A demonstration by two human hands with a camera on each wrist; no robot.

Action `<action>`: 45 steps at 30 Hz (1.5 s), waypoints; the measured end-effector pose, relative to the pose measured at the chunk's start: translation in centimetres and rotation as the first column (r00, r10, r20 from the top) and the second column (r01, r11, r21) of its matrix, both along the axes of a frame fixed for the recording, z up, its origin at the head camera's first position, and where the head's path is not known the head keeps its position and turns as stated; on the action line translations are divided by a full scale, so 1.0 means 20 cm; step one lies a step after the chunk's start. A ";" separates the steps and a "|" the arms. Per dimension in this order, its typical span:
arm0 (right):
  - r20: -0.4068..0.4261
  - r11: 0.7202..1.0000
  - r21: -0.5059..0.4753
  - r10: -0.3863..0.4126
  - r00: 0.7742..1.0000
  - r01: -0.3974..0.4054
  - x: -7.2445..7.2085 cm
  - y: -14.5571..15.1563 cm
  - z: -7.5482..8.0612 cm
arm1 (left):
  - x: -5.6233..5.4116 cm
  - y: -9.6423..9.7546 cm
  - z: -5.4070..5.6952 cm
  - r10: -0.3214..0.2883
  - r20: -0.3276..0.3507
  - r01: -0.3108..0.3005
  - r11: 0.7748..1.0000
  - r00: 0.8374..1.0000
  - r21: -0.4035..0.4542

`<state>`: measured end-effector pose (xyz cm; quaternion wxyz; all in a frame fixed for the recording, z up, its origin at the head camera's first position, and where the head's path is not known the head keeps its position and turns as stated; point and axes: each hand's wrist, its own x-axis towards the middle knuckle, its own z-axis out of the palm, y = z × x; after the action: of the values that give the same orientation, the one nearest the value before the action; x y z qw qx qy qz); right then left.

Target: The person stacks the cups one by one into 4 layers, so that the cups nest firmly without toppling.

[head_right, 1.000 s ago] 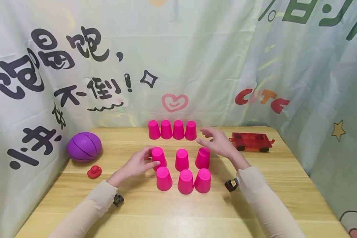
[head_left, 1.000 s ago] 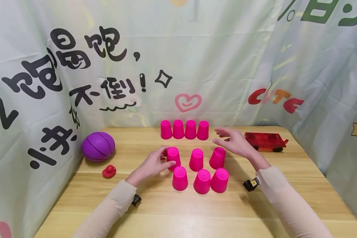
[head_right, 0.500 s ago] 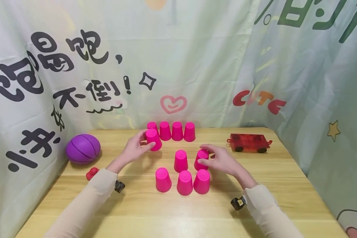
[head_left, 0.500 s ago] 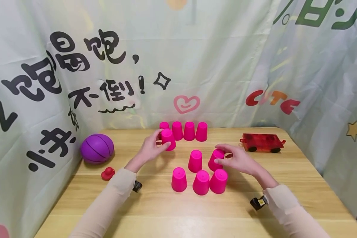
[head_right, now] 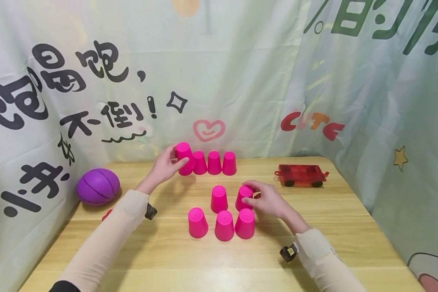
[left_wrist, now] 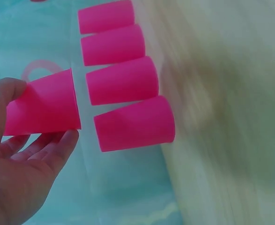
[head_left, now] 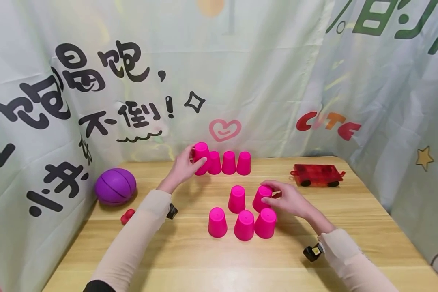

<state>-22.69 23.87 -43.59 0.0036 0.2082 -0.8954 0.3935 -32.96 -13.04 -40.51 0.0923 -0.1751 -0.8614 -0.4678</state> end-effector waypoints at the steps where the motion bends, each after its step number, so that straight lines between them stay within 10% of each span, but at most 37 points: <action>1: 0.000 1.000 0.000 0.001 1.000 -0.001 0.00 0.00 0.00 | -0.01 0.00 0.01 0.008 0.002 -0.008 1.000 1.000 -0.005; 45: 0.078 0.999 0.019 -0.037 0.996 0.035 0.01 0.01 0.01 | -0.23 0.09 0.04 0.142 0.119 -0.137 0.989 0.983 -0.052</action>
<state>-22.41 23.99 -43.45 -0.0264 0.1764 -0.9019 0.3933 -37.57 -11.32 -39.72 0.0680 -0.0872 -0.8856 -0.4511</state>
